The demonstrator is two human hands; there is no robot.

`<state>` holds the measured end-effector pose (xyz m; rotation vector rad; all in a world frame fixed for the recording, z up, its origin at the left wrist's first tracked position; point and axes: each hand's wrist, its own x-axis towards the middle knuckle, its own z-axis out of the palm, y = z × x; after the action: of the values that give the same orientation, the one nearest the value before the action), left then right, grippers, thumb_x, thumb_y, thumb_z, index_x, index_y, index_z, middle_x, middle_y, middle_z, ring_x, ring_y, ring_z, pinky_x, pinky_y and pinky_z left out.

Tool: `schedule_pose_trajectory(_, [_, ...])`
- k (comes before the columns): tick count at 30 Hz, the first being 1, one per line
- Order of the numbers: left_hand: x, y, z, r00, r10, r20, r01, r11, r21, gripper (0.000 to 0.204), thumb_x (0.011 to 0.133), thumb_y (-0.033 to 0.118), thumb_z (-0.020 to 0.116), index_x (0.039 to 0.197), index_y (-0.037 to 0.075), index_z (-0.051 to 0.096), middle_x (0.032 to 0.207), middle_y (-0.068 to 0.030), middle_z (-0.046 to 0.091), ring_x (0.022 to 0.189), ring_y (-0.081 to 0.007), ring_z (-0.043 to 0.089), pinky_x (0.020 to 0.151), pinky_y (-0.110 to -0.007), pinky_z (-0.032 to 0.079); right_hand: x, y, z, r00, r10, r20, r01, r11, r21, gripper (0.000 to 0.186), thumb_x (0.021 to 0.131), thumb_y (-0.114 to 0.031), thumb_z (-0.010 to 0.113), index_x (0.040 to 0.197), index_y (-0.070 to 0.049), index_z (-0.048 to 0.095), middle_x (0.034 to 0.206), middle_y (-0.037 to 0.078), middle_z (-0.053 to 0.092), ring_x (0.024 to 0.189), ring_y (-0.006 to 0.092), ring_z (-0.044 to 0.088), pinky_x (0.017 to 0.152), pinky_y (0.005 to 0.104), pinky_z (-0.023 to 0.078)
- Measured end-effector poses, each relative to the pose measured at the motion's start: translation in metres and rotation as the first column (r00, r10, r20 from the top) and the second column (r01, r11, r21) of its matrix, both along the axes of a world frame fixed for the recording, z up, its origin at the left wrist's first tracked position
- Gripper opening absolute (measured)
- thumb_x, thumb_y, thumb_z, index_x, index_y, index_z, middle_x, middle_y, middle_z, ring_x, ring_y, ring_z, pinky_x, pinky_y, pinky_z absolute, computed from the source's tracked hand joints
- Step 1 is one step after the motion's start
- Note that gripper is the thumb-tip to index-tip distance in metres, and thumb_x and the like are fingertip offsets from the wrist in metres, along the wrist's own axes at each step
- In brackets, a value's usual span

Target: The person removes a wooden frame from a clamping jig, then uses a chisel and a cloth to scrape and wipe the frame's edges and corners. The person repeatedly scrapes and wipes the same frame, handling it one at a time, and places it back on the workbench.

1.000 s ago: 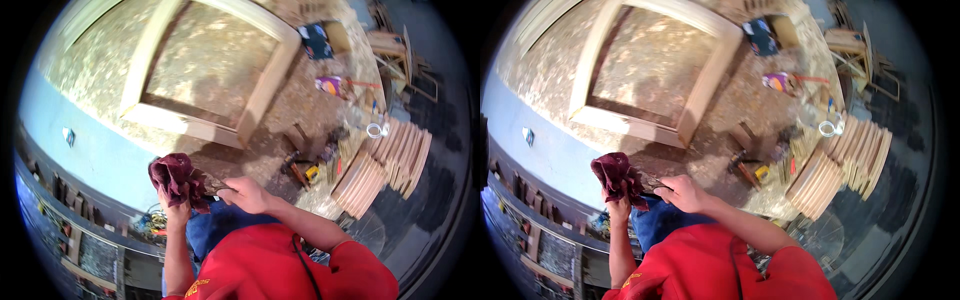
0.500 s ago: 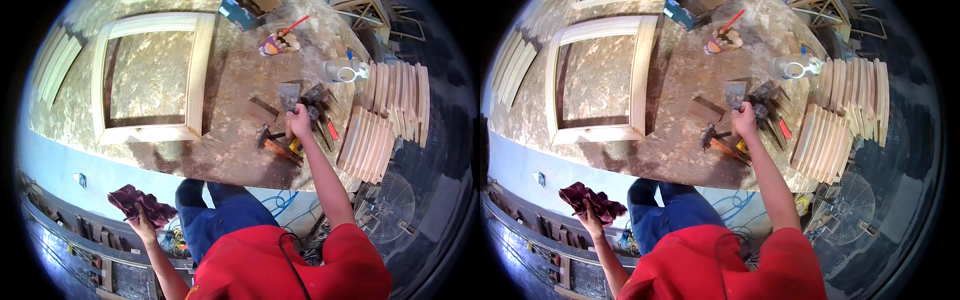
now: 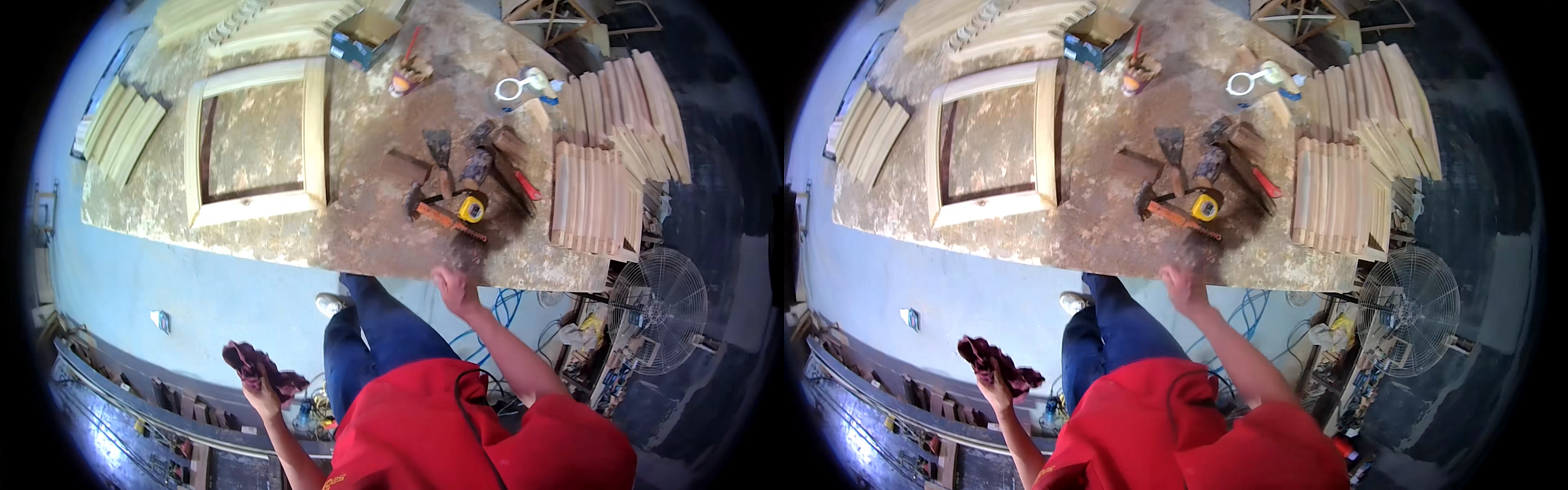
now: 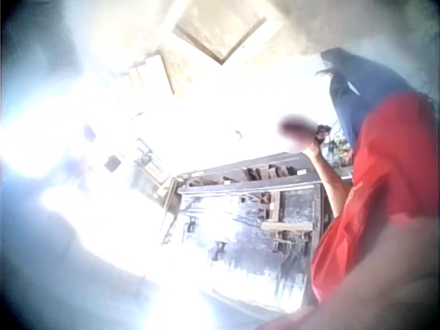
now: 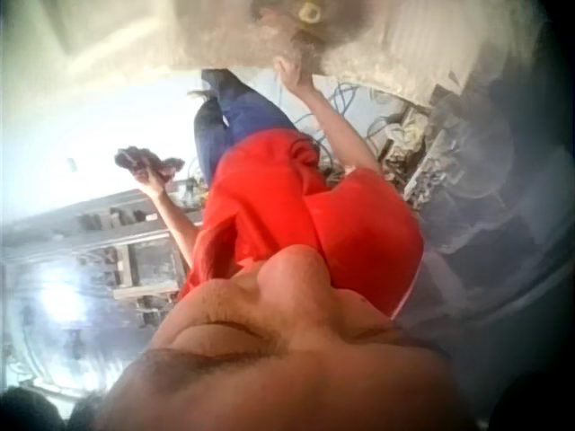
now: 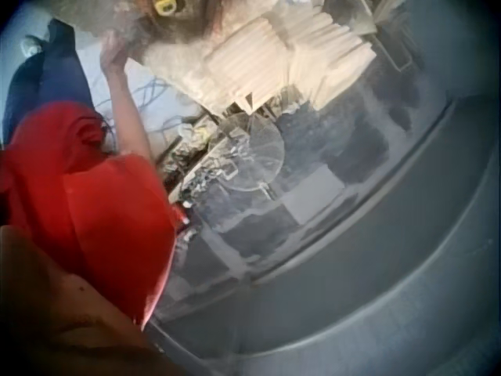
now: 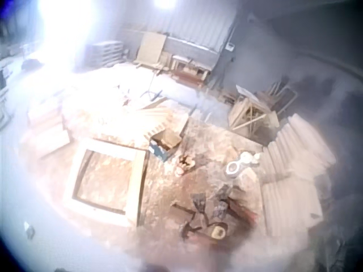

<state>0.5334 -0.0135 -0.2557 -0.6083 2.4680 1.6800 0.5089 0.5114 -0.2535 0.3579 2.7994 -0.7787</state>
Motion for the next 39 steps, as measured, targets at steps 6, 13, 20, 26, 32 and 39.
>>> schedule_pose_trajectory(6, [0.031, 0.034, 0.061, 0.96, 0.041, 0.276, -0.066, 0.994, 0.082, 0.037, 0.101, 0.02, 0.066, 0.13, -0.004, 0.062, 0.115, -0.0123, 0.074, 0.103, -0.0193, 0.07, 0.091, -0.034, 0.054, 0.014, -0.011, -0.007, 0.998, -0.002, -0.069, -0.012, 0.98, -0.198, 0.016, 0.101, -0.018, 0.056, 0.11, -0.01, 0.066, 0.086, 0.016, 0.072, 0.085, 0.0391, 0.071, 0.075, 0.0479, 0.055])
schedule_pose_trajectory(13, [0.084, 0.047, 0.022, 0.929, 0.088, 0.361, 0.038, 0.943, -0.33, 0.048, 0.091, 0.031, 0.075, 0.129, 0.002, 0.065, 0.112, -0.0179, 0.075, 0.102, -0.0296, 0.072, 0.089, -0.041, 0.053, -0.043, -0.074, -0.006, 0.981, 0.189, -0.041, -0.186, 0.866, -0.465, 0.008, 0.102, -0.014, 0.056, 0.106, -0.009, 0.06, 0.091, 0.018, 0.071, 0.083, 0.0413, 0.069, 0.073, 0.05, 0.054])
schedule_pose_trajectory(20, [0.119, 0.11, 0.003, 0.875, 0.384, 0.296, -0.329, 0.919, -0.219, 0.052, 0.093, 0.02, 0.073, 0.141, 0.006, 0.06, 0.131, -0.0144, 0.07, 0.123, -0.0282, 0.067, 0.101, -0.036, 0.051, -0.009, -0.1, -0.042, 0.749, 0.601, 0.28, -0.434, 0.763, -0.478, 0.014, 0.102, -0.021, 0.058, 0.099, -0.008, 0.061, 0.088, 0.021, 0.068, 0.086, 0.0447, 0.066, 0.072, 0.0522, 0.051])
schedule_pose_trajectory(26, [0.109, 0.151, -0.182, 0.712, 0.661, 0.237, -0.699, 0.7, 0.149, 0.035, 0.097, 0.015, 0.076, 0.124, -0.004, 0.066, 0.11, -0.0055, 0.073, 0.099, -0.0116, 0.064, 0.092, -0.029, 0.052, 0.011, -0.081, -0.168, 0.734, 0.463, 0.496, -0.293, 0.876, -0.383, 0.01, 0.104, -0.012, 0.055, 0.103, -0.007, 0.063, 0.075, 0.003, 0.064, 0.068, 0.0132, 0.063, 0.063, 0.033, 0.05])
schedule_pose_trajectory(32, [0.155, 0.221, -0.298, 0.379, 0.773, 0.508, -0.861, 0.093, 0.501, 0.033, 0.1, 0.016, 0.073, 0.126, -0.003, 0.066, 0.115, -0.0061, 0.073, 0.103, -0.0112, 0.064, 0.094, -0.028, 0.05, -0.003, -0.067, -0.306, 0.81, 0.192, 0.554, -0.033, 0.958, -0.284, 0.012, 0.102, -0.008, 0.056, 0.111, -0.002, 0.061, 0.082, 0.005, 0.064, 0.065, 0.0101, 0.059, 0.056, 0.0246, 0.05])
schedule_pose_trajectory(39, [0.23, 0.261, -0.374, 0.329, 0.617, 0.715, -0.914, 0.017, 0.406, 0.033, 0.1, 0.02, 0.073, 0.126, 0.0, 0.067, 0.119, -0.0063, 0.072, 0.104, -0.0125, 0.065, 0.095, -0.029, 0.05, 0.01, 0.028, -0.363, 0.895, -0.015, 0.446, 0.046, 0.997, -0.059, 0.009, 0.102, -0.007, 0.056, 0.11, -0.003, 0.058, 0.081, 0.006, 0.065, 0.064, 0.0117, 0.061, 0.052, 0.027, 0.05])
